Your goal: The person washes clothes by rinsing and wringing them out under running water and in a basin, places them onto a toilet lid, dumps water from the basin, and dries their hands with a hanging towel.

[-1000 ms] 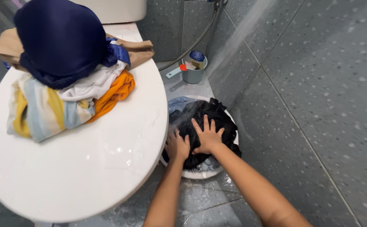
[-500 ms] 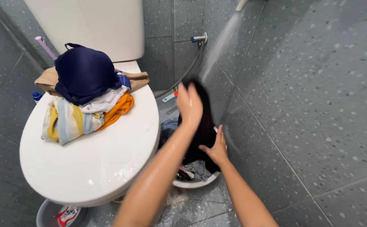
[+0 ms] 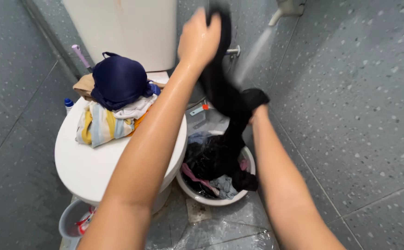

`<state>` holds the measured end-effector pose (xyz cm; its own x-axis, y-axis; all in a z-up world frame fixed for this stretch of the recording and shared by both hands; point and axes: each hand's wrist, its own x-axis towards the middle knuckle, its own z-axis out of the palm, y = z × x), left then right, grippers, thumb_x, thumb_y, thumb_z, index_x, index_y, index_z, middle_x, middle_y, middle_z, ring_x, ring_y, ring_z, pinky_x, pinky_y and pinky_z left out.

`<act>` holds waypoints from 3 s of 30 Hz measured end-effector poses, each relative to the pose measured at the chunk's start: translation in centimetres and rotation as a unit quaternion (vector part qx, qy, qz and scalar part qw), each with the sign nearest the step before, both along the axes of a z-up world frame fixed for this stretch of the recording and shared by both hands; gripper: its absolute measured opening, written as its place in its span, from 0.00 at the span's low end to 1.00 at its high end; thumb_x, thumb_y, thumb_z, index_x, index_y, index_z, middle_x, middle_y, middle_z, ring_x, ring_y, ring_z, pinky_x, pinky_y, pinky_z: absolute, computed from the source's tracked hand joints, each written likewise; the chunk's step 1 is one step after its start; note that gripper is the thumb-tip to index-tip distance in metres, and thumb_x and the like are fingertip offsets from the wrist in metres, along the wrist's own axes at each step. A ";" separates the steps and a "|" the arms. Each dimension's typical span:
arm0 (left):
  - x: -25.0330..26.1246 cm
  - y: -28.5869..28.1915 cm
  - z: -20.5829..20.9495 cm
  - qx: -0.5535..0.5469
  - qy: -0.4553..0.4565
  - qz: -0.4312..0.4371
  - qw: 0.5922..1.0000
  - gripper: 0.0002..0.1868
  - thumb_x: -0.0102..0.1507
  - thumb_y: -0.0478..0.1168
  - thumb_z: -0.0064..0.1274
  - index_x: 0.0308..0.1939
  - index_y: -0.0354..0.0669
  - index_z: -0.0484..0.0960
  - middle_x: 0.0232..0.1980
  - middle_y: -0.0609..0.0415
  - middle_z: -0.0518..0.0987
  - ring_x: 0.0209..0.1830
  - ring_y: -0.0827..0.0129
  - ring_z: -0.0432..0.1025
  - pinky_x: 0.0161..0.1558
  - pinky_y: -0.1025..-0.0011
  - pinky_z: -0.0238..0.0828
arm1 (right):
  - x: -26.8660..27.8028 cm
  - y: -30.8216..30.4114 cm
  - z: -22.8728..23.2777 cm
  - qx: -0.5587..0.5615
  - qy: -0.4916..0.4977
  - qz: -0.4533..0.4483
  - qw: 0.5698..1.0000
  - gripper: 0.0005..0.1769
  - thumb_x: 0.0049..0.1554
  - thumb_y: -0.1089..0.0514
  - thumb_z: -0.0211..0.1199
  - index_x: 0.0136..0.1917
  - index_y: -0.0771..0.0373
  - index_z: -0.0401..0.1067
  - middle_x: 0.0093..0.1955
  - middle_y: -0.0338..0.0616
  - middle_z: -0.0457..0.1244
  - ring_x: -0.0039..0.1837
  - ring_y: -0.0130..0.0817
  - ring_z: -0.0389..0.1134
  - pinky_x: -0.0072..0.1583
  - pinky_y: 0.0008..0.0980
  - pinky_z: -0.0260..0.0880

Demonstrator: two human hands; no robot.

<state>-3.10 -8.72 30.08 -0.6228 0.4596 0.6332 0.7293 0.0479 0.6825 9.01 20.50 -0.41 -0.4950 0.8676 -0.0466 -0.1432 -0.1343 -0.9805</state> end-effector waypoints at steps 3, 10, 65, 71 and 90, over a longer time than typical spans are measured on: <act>0.8 -0.6 -5.6 -0.360 0.102 -0.033 0.927 0.28 0.57 0.51 0.59 0.55 0.36 0.80 0.58 0.36 0.78 0.60 0.45 0.73 0.60 0.54 0.71 | 0.1 0.1 8.7 -0.136 0.125 0.138 0.973 0.17 0.57 0.54 0.55 0.46 0.70 0.75 0.47 0.62 0.71 0.46 0.58 0.74 0.52 0.56 0.77; 5.4 1.7 -23.3 -0.375 -0.212 -0.186 0.883 0.90 0.44 0.51 0.83 0.78 0.48 0.11 0.79 0.23 0.35 0.81 0.39 0.38 0.76 0.50 0.42 | -1.6 -9.5 21.6 -0.121 0.141 0.053 0.981 0.13 0.56 0.56 0.60 0.42 0.72 0.72 0.39 0.64 0.69 0.38 0.57 0.72 0.43 0.56 0.77; -1.6 1.3 -14.4 0.039 -0.657 -0.518 0.547 0.26 0.65 0.59 0.47 0.48 0.40 0.82 0.46 0.48 0.83 0.42 0.61 0.80 0.47 0.60 0.80 | 1.3 -17.5 28.8 0.288 0.009 0.373 0.882 0.08 0.40 0.65 0.56 0.37 0.68 0.70 0.34 0.35 0.62 0.37 0.25 0.60 0.40 0.25 0.62; -6.5 1.2 -15.4 -0.062 -0.585 -0.462 0.664 0.25 0.68 0.58 0.49 0.47 0.38 0.84 0.46 0.49 0.86 0.44 0.63 0.80 0.49 0.61 0.78 | -0.8 -19.5 29.4 0.269 0.020 0.432 0.861 0.07 0.42 0.66 0.58 0.38 0.69 0.70 0.35 0.36 0.61 0.38 0.25 0.59 0.40 0.26 0.61; -35.9 -21.0 -16.7 -0.091 -0.391 -0.045 0.915 0.29 0.64 0.67 0.43 0.53 0.54 0.82 0.45 0.62 0.83 0.43 0.71 0.75 0.42 0.65 0.69 | -24.0 -26.8 17.5 -0.098 -0.048 0.277 0.955 0.36 0.57 0.38 0.56 0.72 0.62 0.69 0.66 0.58 0.67 0.64 0.54 0.72 0.58 0.60 0.78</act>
<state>-39.02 -29.67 13.43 -0.8066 0.5853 -0.0822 0.0272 0.1758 0.9841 -14.98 -6.30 17.08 -0.8612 0.4431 -0.2490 0.0918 -0.3461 -0.9337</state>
